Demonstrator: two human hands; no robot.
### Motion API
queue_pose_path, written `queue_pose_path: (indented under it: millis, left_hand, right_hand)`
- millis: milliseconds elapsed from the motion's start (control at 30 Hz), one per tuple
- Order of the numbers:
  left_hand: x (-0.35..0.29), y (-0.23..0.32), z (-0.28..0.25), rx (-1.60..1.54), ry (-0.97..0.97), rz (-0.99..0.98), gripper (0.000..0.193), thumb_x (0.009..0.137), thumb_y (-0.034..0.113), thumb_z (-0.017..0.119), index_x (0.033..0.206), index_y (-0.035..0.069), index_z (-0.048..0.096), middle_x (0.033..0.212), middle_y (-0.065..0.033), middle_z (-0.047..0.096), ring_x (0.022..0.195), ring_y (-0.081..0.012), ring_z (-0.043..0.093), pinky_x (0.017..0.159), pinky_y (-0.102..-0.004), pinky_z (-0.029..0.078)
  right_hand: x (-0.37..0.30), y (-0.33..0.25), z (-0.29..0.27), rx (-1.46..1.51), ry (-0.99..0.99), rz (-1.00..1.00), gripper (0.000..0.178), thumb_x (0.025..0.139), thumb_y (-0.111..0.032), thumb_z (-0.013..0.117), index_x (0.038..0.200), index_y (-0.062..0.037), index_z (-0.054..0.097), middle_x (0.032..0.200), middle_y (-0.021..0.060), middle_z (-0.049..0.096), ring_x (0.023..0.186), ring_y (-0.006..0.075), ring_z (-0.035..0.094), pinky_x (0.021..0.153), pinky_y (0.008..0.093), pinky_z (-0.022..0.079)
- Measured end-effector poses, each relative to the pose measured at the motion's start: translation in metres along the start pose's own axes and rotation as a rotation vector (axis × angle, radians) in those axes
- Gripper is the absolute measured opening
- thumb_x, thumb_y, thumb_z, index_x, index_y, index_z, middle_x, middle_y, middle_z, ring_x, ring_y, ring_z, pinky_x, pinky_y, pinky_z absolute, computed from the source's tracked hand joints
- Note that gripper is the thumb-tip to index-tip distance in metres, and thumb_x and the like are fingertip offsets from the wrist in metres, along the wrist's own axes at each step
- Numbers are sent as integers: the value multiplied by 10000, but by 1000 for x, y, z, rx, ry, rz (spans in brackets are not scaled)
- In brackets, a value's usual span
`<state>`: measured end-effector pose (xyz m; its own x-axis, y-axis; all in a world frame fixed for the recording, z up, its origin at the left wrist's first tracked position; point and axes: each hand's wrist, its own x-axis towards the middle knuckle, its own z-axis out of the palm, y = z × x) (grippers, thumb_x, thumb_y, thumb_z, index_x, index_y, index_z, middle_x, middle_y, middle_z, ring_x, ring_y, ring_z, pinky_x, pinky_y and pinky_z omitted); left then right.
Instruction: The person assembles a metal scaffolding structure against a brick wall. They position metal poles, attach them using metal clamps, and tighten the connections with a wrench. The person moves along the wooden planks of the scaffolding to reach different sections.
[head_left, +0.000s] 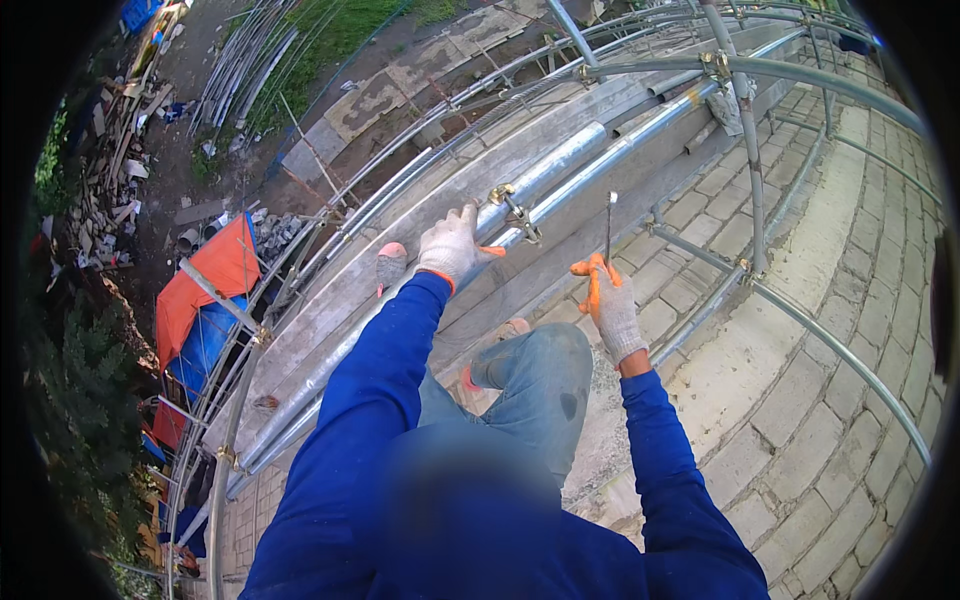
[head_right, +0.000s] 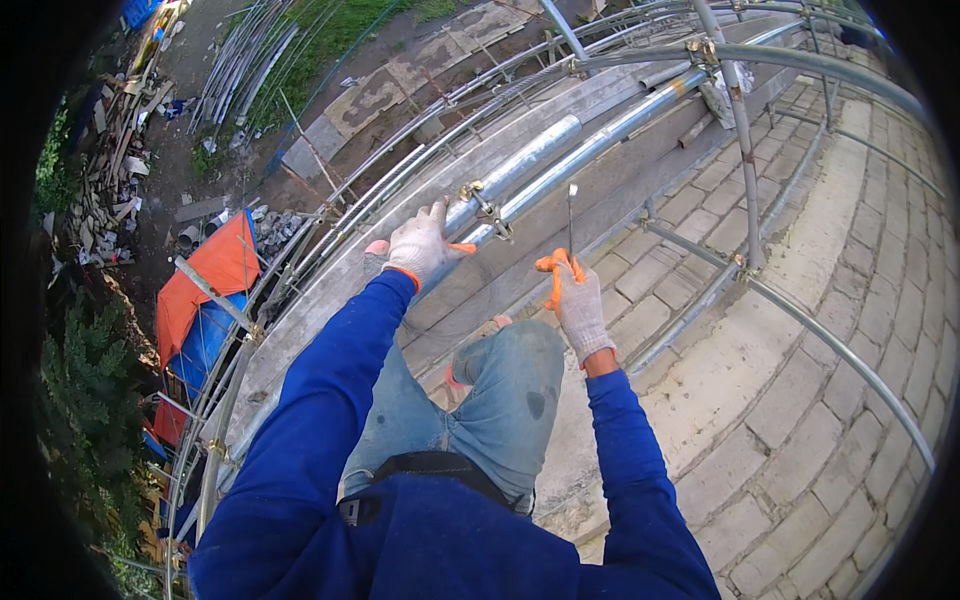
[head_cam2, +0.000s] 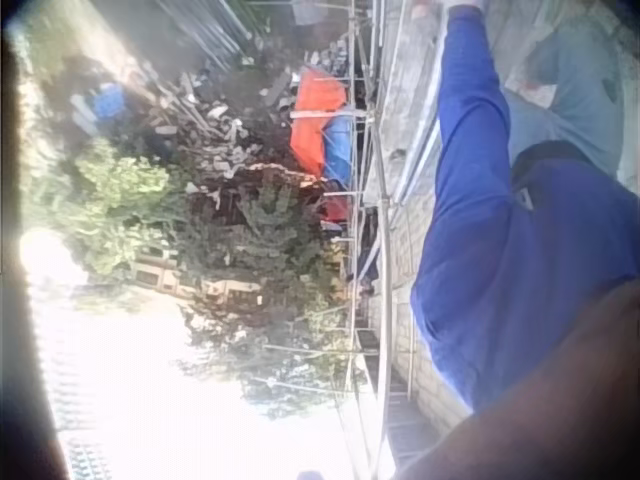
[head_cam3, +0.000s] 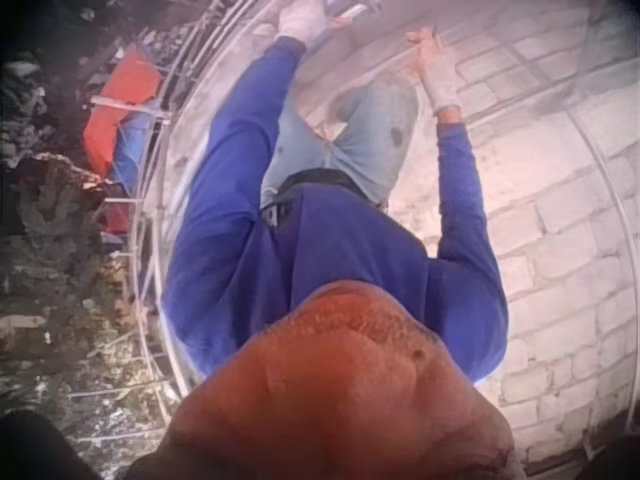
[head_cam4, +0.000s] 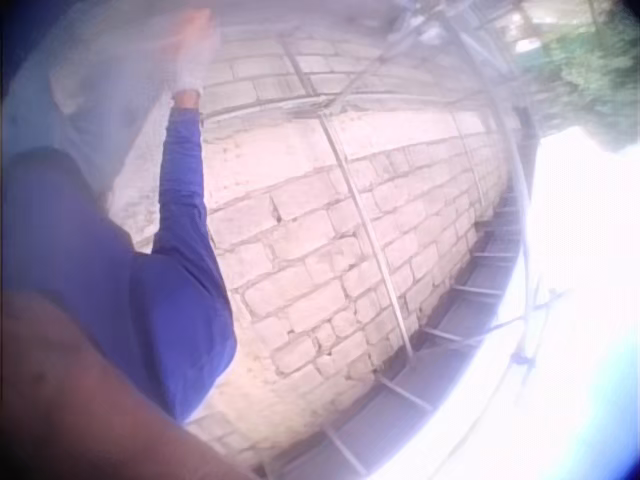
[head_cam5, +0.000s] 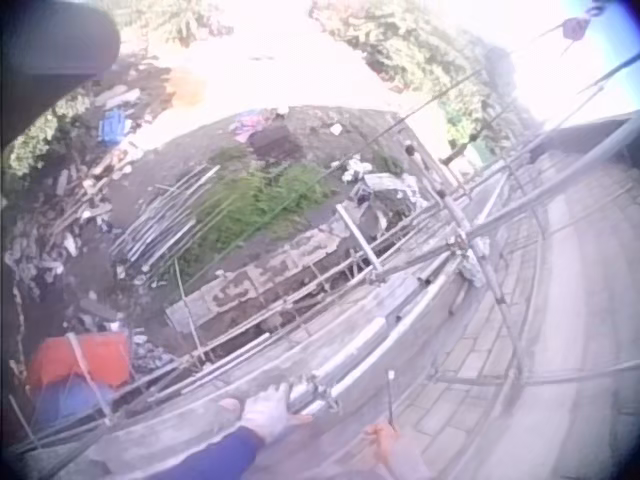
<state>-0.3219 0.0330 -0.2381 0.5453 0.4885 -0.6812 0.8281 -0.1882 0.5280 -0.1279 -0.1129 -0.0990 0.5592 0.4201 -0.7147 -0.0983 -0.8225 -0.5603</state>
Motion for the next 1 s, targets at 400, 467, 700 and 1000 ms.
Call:
queue_pose_path:
  millis: [400, 467, 700, 1000]
  left_hand:
    - [-1, -9, 22, -171, 293, -94, 684, 866, 678, 611, 1173, 67, 626, 1114, -173, 674, 1040, -346, 674, 898, -467, 520]
    - [3, -8, 20, -145, 303, -81, 681, 858, 679, 615, 1145, 62, 634, 1094, -171, 680, 1046, -339, 672, 898, -463, 521]
    - [-21, 8, 24, -53, 410, -241, 711, 843, 732, 581, 1050, 57, 659, 1035, -161, 694, 1011, -329, 683, 875, -459, 523]
    - [-9, 20, 35, 6, 323, -296, 725, 844, 740, 579, 1102, 67, 648, 1062, -154, 701, 1030, -314, 682, 876, -456, 524]
  right_hand:
    - [140, -106, 29, -1129, -172, -951, 265, 879, -106, 645, 1140, -97, 686, 980, 189, 663, 972, 406, 631, 826, 482, 510]
    - [197, -95, 32, -1191, -169, -979, 230, 872, -104, 655, 1097, -91, 704, 942, 170, 654, 969, 381, 630, 817, 482, 505]
    - [262, -89, 61, -1438, -349, -1119, 233, 927, -293, 625, 994, -82, 697, 932, 182, 687, 901, 395, 666, 777, 515, 515]
    - [269, -92, 54, -1397, -385, -1169, 268, 920, -315, 596, 971, -77, 710, 958, 177, 697, 891, 372, 684, 773, 492, 531]
